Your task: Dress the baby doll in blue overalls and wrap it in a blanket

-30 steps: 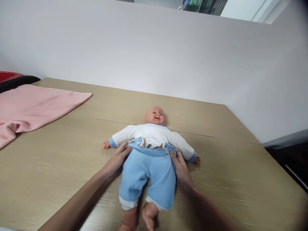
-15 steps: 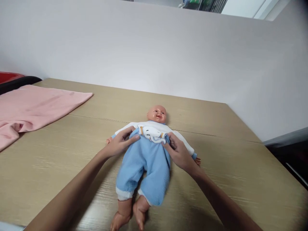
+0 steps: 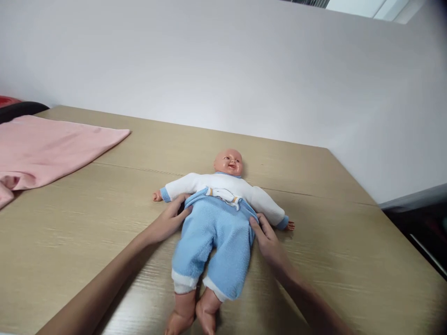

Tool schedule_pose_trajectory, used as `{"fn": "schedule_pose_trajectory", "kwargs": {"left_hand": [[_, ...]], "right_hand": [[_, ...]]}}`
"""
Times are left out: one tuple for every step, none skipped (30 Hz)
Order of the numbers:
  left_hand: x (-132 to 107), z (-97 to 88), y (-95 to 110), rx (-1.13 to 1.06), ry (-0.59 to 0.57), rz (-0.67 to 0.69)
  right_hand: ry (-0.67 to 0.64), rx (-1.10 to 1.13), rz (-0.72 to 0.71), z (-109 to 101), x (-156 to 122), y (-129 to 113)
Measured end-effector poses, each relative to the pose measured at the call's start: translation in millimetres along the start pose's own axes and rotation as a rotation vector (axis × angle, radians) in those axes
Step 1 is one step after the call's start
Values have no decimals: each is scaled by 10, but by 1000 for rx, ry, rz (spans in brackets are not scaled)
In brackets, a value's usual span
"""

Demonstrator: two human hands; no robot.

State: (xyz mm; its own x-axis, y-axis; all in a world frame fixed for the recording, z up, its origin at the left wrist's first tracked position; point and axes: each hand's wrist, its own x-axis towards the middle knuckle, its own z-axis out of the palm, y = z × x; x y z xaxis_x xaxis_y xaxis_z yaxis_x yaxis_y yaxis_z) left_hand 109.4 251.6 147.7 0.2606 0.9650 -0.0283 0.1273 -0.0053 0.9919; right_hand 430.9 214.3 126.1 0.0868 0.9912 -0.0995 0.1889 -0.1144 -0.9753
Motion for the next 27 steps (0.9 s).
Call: {"fn": "schedule_pose_trajectory", "kwargs": {"left_hand": [[1,51,-6,-105,46,-39],[13,103,-13,-228,89,-79],[35,153,-20,-355,123,-116],[63,197,-24,-469,146,-147],[98,234,-26,-553,154,-171],[137,261,-26,-602,151,-181],[180,280,-24,-622,142,-178],[223,288,-22,-625,135,-165],[266,285,-23,-620,127,-152],[307,272,-28,-616,120,-140],[344,250,-36,-612,112,-130],[376,218,-48,-611,99,-124],[402,178,-63,-613,82,-121],[422,133,-78,-616,61,-120],[438,86,-93,-616,39,-123],[450,40,-107,-615,14,-133],[461,-3,-119,-611,-17,-148],[470,-40,-129,-604,-53,-160],[479,-69,-137,-590,-91,-166],[487,-91,-145,-573,-127,-166],[493,-104,-152,-556,-156,-162],[497,-111,-158,-542,-173,-156],[497,-111,-164,-532,-179,-151],[493,-108,-168,-526,-178,-149],[486,-101,-173,-522,-178,-144],[475,-94,-178,-518,-180,-130],[463,-87,-183,-509,-179,-109]], "right_hand": [[26,70,30,47,-7,45],[42,125,50,99,5,77],[46,154,57,149,33,93],[44,169,55,191,74,93],[37,184,54,223,122,78],[29,193,50,241,173,52],[16,195,41,247,224,20],[1,192,31,241,272,-15],[-14,187,20,224,316,-47],[-28,180,9,198,355,-73],[-40,172,1,166,388,-92],[-51,164,-4,130,416,-101],[-61,157,-5,92,440,-103],[-67,153,-3,55,460,-99],[-69,153,-1,22,475,-90],[-68,158,-1,-6,487,-80],[-63,166,-5,-28,495,-72],[-56,177,-16,-44,499,-71],[-52,188,-31,-55,498,-79],[-53,198,-48,-62,493,-101],[-62,209,-62,-66,484,-137],[-77,209,-76,-69,472,-191],[-100,188,-95,-70,461,-260],[-128,144,-119,-70,454,-342],[-161,81,-149,-66,455,-432],[-201,5,-181,-59,468,-524],[-242,-68,-210,-48,495,-608]]}}
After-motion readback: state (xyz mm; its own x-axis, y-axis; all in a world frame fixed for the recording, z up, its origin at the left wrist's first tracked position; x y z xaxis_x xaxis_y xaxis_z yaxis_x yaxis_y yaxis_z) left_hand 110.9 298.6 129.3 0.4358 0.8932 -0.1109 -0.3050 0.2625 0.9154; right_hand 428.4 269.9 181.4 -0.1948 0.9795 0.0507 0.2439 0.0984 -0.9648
